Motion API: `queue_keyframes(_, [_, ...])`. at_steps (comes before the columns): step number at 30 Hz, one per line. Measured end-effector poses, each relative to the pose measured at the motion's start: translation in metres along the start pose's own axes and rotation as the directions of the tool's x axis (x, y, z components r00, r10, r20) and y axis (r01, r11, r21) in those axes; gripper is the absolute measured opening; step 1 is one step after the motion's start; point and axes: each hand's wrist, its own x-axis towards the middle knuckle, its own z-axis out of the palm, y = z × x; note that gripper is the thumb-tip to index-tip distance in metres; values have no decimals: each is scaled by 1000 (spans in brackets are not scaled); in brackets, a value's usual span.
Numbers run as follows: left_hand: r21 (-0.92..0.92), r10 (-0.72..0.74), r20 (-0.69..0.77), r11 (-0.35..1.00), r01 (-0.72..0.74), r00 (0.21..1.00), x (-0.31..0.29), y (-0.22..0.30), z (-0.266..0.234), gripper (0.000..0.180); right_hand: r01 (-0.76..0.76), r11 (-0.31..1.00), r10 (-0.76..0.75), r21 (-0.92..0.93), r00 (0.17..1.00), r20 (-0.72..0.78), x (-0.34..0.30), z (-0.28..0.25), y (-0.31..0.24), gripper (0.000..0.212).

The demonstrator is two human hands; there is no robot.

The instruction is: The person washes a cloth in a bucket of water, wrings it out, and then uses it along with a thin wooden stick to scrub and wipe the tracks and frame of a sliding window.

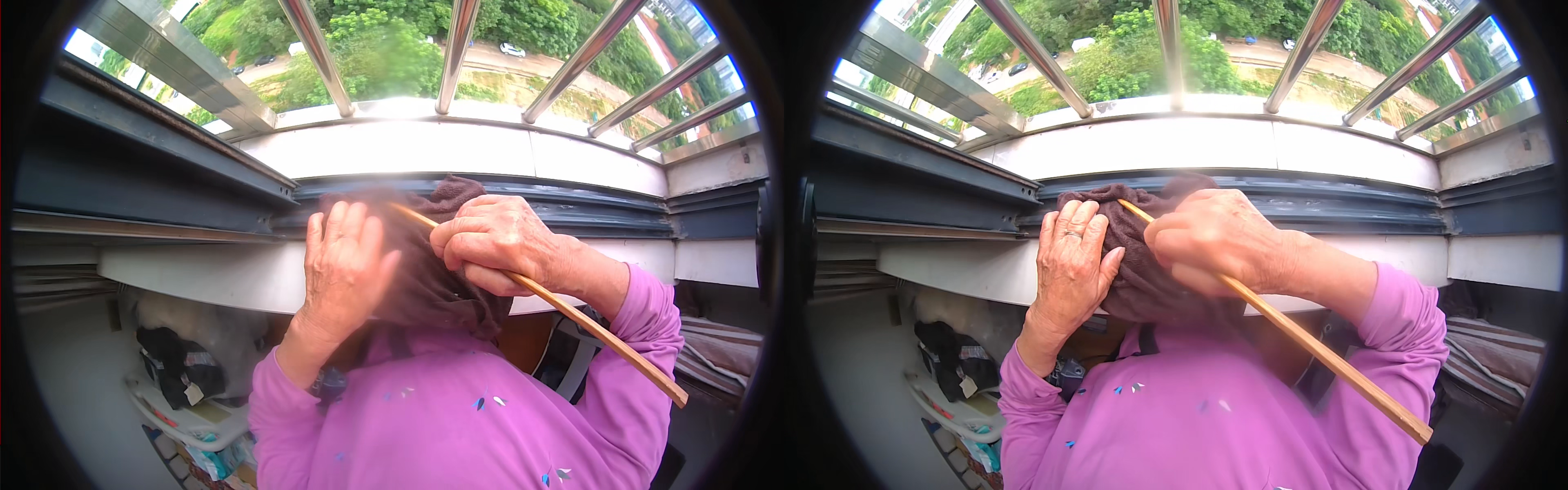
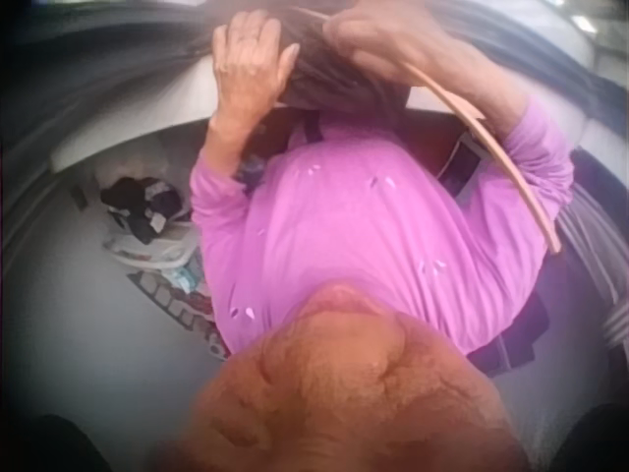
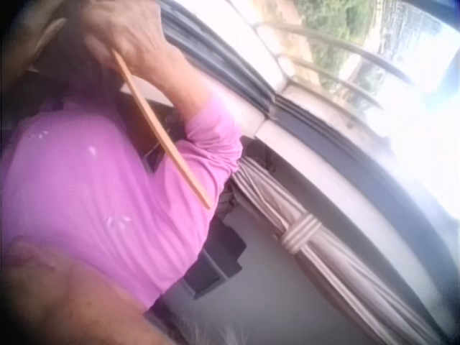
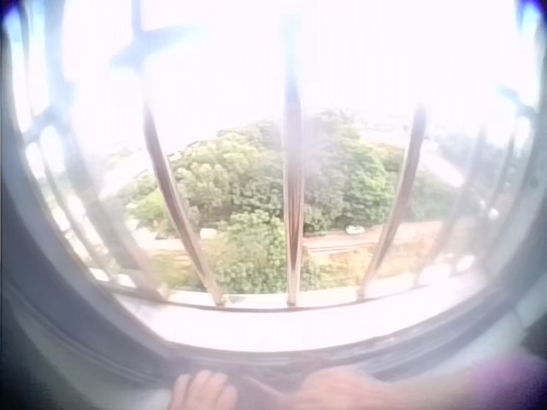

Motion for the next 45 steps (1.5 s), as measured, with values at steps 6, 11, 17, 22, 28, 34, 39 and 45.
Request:
queue_keyframes(6, [-209,98,65,974,-83,993,25,5,6,35,-184,973,189,-137,982,26,-35,-19,-25,11])
queue_keyframes(11, [-328,210,173,934,-144,962,47,27,13,37,-324,917,334,-232,942,6,-58,-34,-44,13])
queue_keyframes(17, [-413,368,284,880,-233,885,77,69,31,45,-444,819,441,-364,892,-95,-88,-46,-65,15])
queue_keyframes(22, [-444,391,329,868,-225,860,83,81,32,55,-496,864,440,-82,825,-355,-110,-61,-82,7])
queue_keyframes(28, [-341,427,268,880,-329,864,83,81,24,50,-513,757,652,404,548,-524,-144,-72,-89,22])
queue_keyframes(34, [-318,375,421,914,-253,826,93,87,19,43,-452,657,749,603,481,-455,-178,-70,-47,23])
queue_keyframes(39, [-432,351,470,892,-135,810,97,84,19,38,-196,404,857,894,423,-295,-178,-71,-19,20])
queue_keyframes(45, [-573,302,515,817,60,803,94,77,21,32,-146,248,873,958,463,-155,-158,-50,2,17])
